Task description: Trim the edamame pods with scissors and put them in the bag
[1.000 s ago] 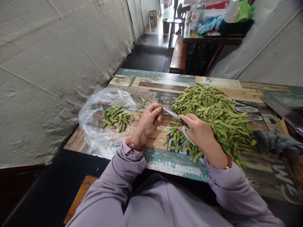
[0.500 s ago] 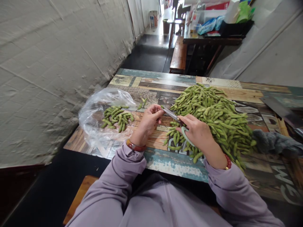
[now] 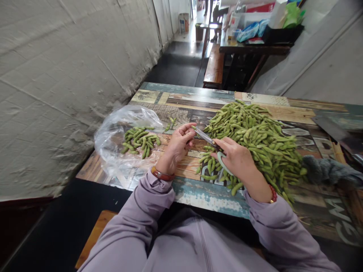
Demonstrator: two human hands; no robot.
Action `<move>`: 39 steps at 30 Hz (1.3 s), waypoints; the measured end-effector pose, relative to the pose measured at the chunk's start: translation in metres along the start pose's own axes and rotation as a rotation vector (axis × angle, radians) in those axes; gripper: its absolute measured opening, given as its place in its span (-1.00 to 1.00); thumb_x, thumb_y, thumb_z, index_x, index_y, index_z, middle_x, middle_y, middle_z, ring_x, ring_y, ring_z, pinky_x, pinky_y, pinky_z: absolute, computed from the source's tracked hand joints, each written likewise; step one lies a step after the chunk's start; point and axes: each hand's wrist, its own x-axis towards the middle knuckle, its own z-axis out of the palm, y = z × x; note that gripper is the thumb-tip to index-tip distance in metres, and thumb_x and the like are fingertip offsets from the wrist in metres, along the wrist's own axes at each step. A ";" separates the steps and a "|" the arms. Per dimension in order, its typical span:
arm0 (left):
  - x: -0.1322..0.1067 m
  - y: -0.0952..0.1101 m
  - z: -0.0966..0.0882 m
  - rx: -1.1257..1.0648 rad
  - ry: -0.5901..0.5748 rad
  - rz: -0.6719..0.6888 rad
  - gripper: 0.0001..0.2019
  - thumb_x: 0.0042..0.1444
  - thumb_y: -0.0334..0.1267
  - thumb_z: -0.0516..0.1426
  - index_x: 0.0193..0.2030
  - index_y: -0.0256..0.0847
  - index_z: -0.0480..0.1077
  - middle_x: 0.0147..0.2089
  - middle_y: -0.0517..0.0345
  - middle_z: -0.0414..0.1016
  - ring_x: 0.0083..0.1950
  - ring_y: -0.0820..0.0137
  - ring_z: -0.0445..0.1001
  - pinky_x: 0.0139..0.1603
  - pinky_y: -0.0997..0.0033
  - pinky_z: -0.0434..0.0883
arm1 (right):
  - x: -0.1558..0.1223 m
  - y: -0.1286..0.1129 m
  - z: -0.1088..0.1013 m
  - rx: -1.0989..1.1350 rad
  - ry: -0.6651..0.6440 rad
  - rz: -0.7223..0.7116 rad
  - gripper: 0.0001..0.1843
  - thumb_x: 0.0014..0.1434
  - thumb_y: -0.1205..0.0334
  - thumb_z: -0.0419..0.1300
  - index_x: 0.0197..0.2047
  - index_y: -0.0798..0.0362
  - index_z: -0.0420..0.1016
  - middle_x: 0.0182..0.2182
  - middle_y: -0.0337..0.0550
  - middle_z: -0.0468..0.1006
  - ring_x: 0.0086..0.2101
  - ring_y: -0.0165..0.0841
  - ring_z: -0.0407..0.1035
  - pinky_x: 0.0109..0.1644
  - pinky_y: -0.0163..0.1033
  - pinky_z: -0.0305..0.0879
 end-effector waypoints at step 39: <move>0.001 -0.007 -0.004 0.074 -0.157 -0.037 -0.74 -0.01 -0.26 0.34 -0.15 -0.30 0.56 -0.35 0.16 0.54 -0.60 0.69 0.20 -0.61 0.63 0.08 | 0.001 -0.002 -0.002 -0.014 0.090 0.057 -0.58 0.19 0.17 0.32 0.12 -0.01 0.50 -0.10 -0.14 0.59 -0.26 -0.28 0.50 -0.31 -0.23 0.30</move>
